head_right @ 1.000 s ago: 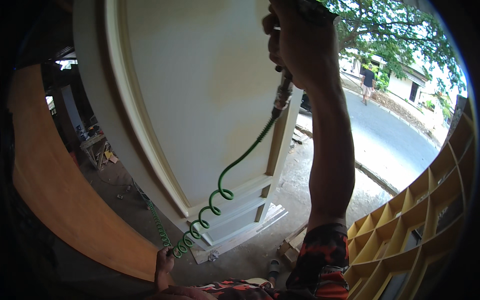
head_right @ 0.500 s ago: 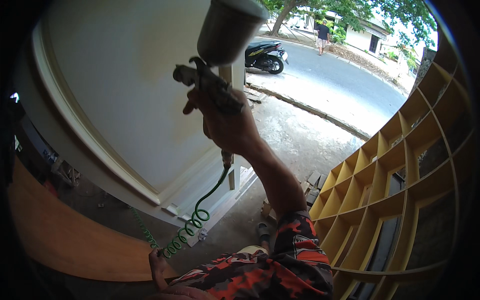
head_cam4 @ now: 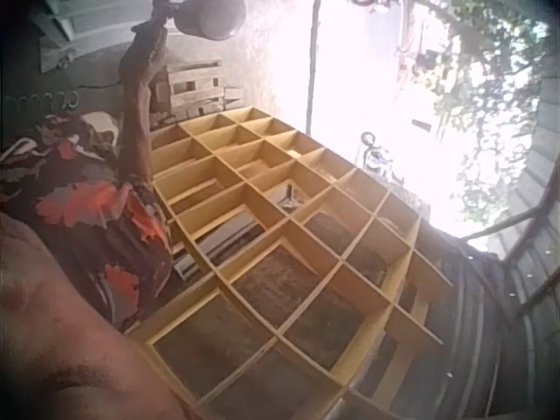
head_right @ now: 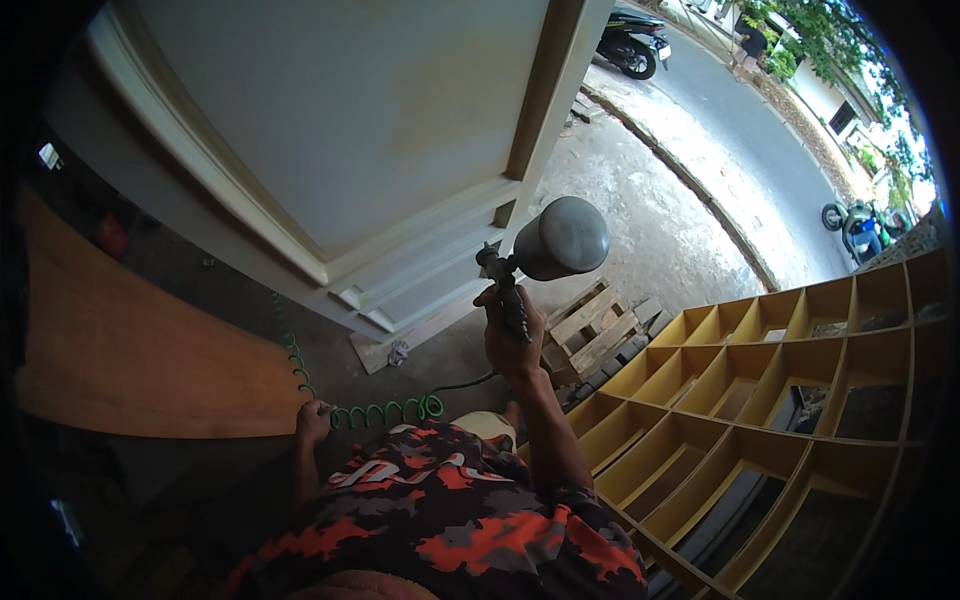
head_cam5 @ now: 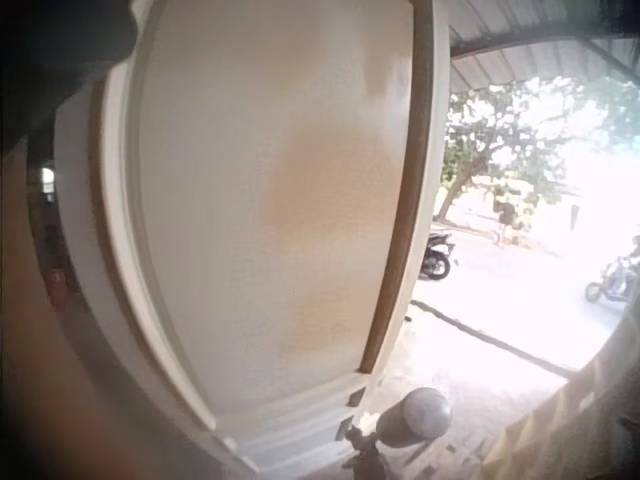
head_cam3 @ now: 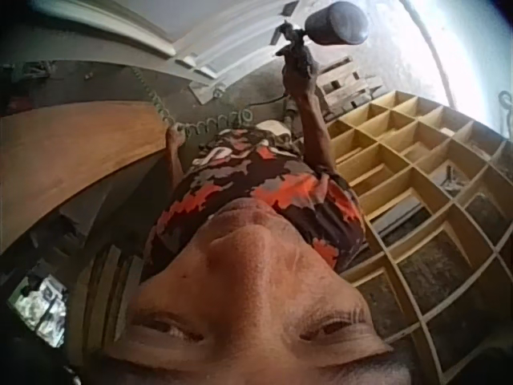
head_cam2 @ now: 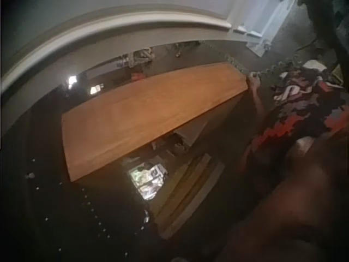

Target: The person is spray painting a large white wooden panel using a pneumatic spray gun connected to a compressor. They apply paint to the recessed details and edges of the wood while using their left hand to steady the panel or point at areas as they work in an open workshop.

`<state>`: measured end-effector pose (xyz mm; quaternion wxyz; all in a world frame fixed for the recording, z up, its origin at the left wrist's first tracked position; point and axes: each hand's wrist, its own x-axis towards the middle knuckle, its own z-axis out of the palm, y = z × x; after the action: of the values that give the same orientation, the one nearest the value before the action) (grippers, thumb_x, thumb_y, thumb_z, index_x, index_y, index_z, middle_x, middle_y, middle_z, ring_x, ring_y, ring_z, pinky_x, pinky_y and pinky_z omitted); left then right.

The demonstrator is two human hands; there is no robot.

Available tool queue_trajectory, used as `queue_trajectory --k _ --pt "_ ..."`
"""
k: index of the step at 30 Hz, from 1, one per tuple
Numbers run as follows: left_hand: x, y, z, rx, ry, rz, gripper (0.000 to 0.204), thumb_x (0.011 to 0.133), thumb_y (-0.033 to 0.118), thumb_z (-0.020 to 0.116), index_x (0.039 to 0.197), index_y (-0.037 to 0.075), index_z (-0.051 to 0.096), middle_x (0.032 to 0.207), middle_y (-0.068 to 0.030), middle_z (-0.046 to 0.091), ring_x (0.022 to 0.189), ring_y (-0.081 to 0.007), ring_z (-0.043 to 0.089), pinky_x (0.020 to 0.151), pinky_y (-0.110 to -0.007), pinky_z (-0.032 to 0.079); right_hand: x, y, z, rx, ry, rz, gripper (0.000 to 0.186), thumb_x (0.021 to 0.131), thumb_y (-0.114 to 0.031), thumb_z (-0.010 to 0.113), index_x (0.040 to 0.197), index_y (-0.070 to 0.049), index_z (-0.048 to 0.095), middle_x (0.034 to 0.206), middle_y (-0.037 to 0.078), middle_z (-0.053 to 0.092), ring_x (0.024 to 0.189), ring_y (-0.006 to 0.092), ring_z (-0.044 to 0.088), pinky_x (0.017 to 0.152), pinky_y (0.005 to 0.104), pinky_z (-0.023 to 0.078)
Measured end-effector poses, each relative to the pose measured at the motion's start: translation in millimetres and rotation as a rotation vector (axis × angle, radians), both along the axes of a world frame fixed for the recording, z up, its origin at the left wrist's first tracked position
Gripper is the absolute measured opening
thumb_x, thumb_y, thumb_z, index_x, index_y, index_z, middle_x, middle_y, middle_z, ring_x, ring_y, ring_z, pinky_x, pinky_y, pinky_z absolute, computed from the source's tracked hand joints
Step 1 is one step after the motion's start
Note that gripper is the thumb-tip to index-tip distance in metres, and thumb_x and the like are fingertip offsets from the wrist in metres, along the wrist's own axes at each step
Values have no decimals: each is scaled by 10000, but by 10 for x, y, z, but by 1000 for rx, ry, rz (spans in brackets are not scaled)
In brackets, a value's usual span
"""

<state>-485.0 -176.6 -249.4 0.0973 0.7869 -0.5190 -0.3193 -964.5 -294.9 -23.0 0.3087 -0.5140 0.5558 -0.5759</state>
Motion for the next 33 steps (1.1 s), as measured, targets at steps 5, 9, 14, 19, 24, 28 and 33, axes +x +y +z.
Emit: queue_trajectory --k 5,9,14,19,24,28,33 --pt "-111 -21 -152 32 -38 -27 336 963 332 817 1048 14 752 1037 -229 760 979 -382 751 822 -476 563 13 63 -296 -25 55 -1 59 1022 -64 690 999 -18 719 824 57 754 712 129 692 674 318 540" --pt "-174 1 -242 24 -35 -35 303 950 302 825 987 11 751 939 -205 748 913 -362 756 790 -452 561 15 47 -499 -75 47 -40 61 1015 -69 700 1007 -12 717 846 79 778 750 147 738 699 320 560" --pt "-232 33 -294 9 -74 -78 302 949 318 824 992 27 754 937 -213 757 916 -384 757 792 -472 564 -35 -123 -781 0 61 -69 111 1011 -107 719 1019 4 709 839 108 795 766 173 771 698 343 568" --pt "-242 38 -332 17 -92 -90 304 958 326 810 985 28 752 950 -225 764 947 -415 751 811 -481 568 -95 -302 -882 63 74 -109 171 1012 -154 741 1014 12 701 803 123 784 746 195 770 683 371 562" --pt "-474 55 -178 -327 75 85 262 1010 279 747 1110 38 722 1096 -185 769 1048 -385 741 875 -477 563 -95 -300 -953 -11 80 -15 114 1010 -116 726 1019 -4 707 820 121 784 741 198 767 681 365 564" --pt "-656 -126 -18 -600 47 69 231 1050 256 702 1154 50 704 1113 -150 748 1043 -316 713 897 -420 539 85 -69 -952 12 70 355 35 976 -23 714 1010 -26 710 847 110 763 754 219 769 681 348 569" --pt "-746 -156 438 -557 347 191 254 1118 285 603 1087 53 701 1016 -121 713 971 -236 672 901 -368 503 625 301 -1112 -72 98 765 148 928 -25 739 1070 -18 698 884 154 756 774 334 767 722 414 583"
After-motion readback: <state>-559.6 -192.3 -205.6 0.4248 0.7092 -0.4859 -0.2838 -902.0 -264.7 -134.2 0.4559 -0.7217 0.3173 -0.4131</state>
